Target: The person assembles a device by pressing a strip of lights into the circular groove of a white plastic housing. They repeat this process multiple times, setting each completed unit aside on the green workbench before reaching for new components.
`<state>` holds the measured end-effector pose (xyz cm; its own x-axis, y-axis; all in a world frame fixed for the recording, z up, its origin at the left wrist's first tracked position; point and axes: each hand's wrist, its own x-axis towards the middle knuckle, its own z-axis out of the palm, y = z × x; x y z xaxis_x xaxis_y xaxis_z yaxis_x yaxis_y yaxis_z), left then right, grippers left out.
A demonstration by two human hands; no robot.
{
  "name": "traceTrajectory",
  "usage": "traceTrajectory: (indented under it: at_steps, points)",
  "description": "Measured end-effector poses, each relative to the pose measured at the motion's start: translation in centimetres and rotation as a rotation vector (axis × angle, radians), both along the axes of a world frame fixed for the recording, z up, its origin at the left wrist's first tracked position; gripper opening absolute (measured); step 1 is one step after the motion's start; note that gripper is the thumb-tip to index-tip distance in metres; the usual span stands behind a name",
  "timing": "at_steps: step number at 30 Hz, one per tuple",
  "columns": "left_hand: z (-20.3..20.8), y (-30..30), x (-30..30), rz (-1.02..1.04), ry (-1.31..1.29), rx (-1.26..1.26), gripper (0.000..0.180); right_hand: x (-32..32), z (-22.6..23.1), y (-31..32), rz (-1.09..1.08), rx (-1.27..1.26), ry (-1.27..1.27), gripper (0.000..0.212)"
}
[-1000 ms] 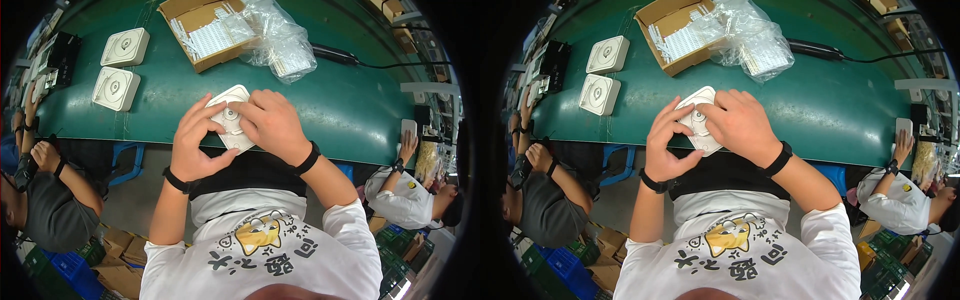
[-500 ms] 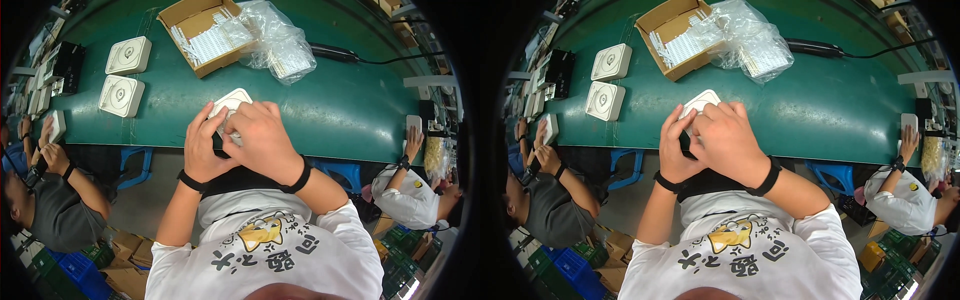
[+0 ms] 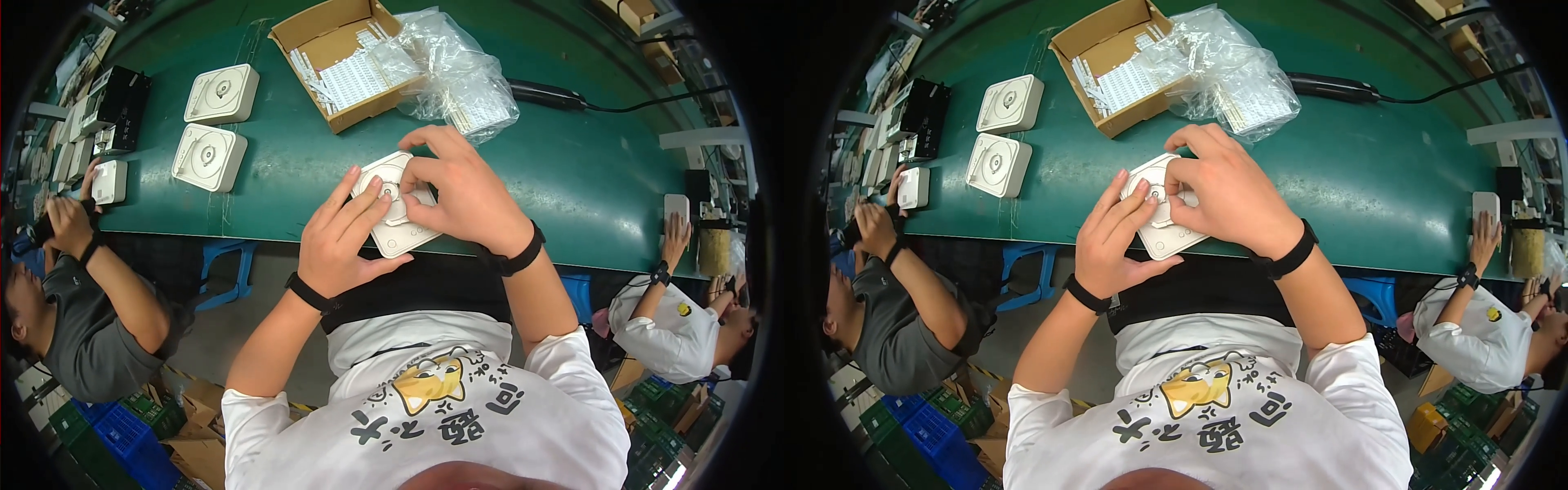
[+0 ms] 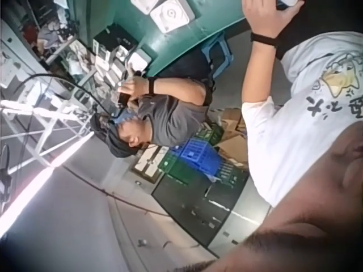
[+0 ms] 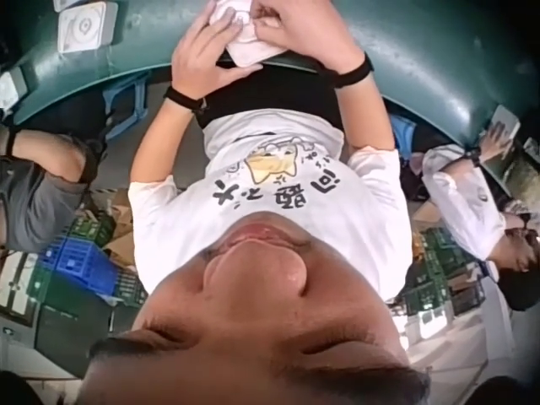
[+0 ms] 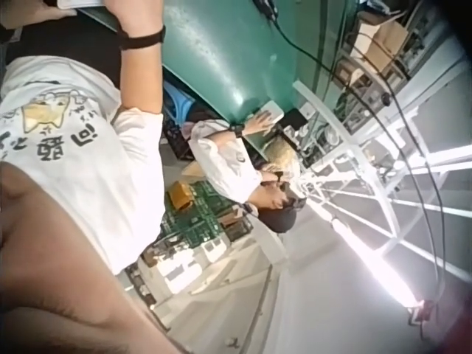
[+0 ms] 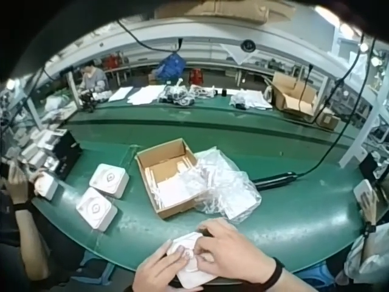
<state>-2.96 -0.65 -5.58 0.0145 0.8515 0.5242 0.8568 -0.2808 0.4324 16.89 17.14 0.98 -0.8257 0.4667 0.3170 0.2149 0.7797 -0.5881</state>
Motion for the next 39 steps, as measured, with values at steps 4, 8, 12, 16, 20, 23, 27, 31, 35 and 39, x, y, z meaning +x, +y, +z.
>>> traceTrajectory:
  at_steps: [4,8,12,16,20,23,27,31,35,39]
  points:
    - [0.7,0.1,-0.4,-0.006,0.098,-0.014,0.083,-0.3,-1.3,0.5,0.026,-0.134,0.011,0.017]
    - [1.6,0.8,-0.5,-0.045,0.078,-0.080,0.079,-0.2,-3.1,1.1,0.056,-0.307,0.076,0.019]
    - [1.7,1.0,-0.7,-0.048,0.139,-0.039,0.078,-0.1,-3.9,1.8,0.075,-0.491,0.097,0.021]
    - [1.8,1.4,-1.0,-0.047,0.291,-0.083,0.077,-0.2,-4.0,2.8,0.092,-0.586,0.045,0.027]
    - [3.6,1.9,-1.8,-0.104,0.226,-0.120,0.074,0.2,-4.1,1.8,-0.034,-0.623,0.028,0.039]
    - [4.0,1.8,-2.7,-0.089,-0.138,-0.203,0.061,0.4,-4.3,-0.5,-0.246,-0.562,0.076,0.046]
    - [4.5,2.5,-2.3,-0.035,-0.158,-0.197,0.036,0.3,-3.7,-2.7,-0.308,-0.521,0.061,0.054]
    - [4.2,3.4,-0.8,0.046,-0.101,-0.098,0.018,1.3,-5.0,-1.8,-0.254,-0.623,0.146,0.046]
    - [3.8,3.5,0.8,0.139,-0.062,-0.027,0.015,1.7,-5.3,-2.1,-0.223,-0.565,0.182,0.037]
    - [3.7,3.6,1.2,0.188,-0.032,-0.003,0.016,1.6,-5.0,-2.2,-0.217,-0.546,0.191,0.029]
